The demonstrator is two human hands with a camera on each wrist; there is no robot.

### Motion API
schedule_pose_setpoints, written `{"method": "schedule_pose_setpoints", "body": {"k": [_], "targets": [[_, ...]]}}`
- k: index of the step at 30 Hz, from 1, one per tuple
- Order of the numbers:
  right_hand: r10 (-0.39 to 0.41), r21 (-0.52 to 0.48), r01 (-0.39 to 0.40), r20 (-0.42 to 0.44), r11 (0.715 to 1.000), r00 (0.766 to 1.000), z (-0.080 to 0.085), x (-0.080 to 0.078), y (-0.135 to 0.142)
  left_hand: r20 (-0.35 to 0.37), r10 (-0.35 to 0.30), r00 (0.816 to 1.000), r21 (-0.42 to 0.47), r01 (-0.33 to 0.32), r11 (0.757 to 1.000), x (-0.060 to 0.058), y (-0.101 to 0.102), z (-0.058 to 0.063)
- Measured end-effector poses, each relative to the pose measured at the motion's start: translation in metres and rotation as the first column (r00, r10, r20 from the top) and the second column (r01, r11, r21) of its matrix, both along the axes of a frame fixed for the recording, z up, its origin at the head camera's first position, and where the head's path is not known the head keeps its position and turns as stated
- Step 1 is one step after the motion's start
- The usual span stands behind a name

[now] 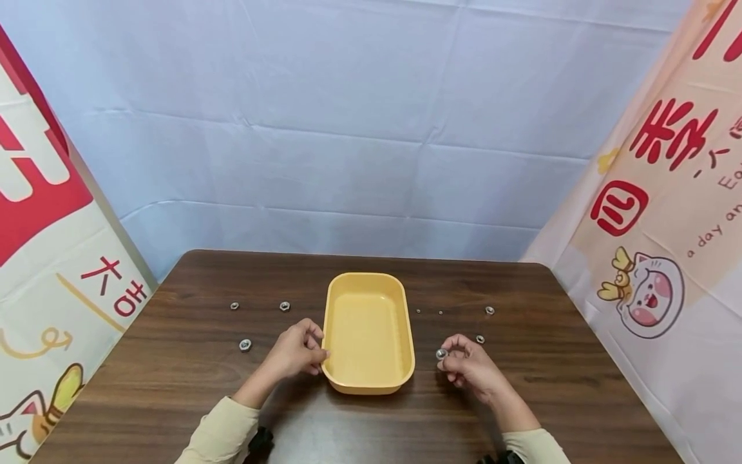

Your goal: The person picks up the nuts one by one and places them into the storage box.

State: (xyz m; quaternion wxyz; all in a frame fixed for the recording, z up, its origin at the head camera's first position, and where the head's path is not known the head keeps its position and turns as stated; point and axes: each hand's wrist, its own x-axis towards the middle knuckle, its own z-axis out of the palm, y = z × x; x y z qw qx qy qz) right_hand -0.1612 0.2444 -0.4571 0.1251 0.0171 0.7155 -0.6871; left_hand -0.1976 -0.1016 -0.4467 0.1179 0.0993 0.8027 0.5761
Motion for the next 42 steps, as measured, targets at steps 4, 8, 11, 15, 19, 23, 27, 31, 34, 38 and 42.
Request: {"method": "schedule_pose_setpoints", "body": {"k": [4, 8, 11, 15, 19, 23, 27, 31, 34, 38, 42], "targets": [[0.018, 0.042, -0.017, -0.029, 0.999, 0.999, 0.003, -0.007, -0.008, 0.012, 0.029, 1.0, -0.021, -0.029, 0.999, -0.001, 0.002, 0.001], [-0.001, 0.082, 0.005, -0.047, 0.997, 0.999, 0.008, -0.014, -0.016, 0.027, 0.041, 0.999, -0.032, -0.04, 0.999, -0.002, 0.004, 0.002], [-0.004, 0.074, 0.008, -0.051, 0.997, 0.999, 0.012, -0.019, -0.022, 0.047, 0.034, 0.998, -0.02, -0.033, 0.999, -0.003, 0.005, 0.002], [0.012, 0.043, -0.01, -0.049, 0.999, 0.999, 0.016, -0.025, -0.026, 0.058, 0.019, 0.998, 0.002, -0.019, 1.0, -0.004, 0.005, 0.001], [0.001, 0.026, 0.0, -0.036, 1.0, 0.999, 0.021, -0.029, -0.03, 0.062, 0.011, 0.998, 0.004, -0.011, 1.0, -0.004, 0.005, 0.001], [-0.012, 0.036, 0.014, -0.034, 0.999, 0.999, 0.026, -0.033, -0.034, 0.069, 0.006, 0.998, 0.003, -0.006, 1.0, -0.005, 0.004, 0.0], [-0.015, 0.031, 0.017, -0.039, 0.999, 0.999, 0.031, -0.04, -0.038, 0.072, -0.001, 0.997, 0.012, 0.0, 1.0, -0.007, 0.003, 0.001], [-0.005, -0.008, 0.005, -0.038, 1.0, 0.999, 0.035, -0.046, -0.044, 0.071, -0.006, 0.997, 0.014, 0.005, 1.0, -0.007, 0.002, 0.002], [0.015, -0.025, -0.016, -0.033, 1.0, 0.999, 0.037, -0.049, -0.047, 0.074, -0.016, 0.997, 0.01, 0.015, 1.0, -0.007, 0.002, 0.002], [0.039, -0.025, -0.04, -0.026, 0.999, 0.999, 0.041, -0.053, -0.051, 0.084, -0.031, 0.996, 0.029, 0.028, 0.999, -0.006, 0.003, 0.003], [0.067, -0.023, -0.068, -0.024, 0.997, 0.997, 0.045, -0.057, -0.055, 0.097, -0.029, 0.995, 0.045, 0.025, 0.999, -0.007, 0.001, 0.003]]}}
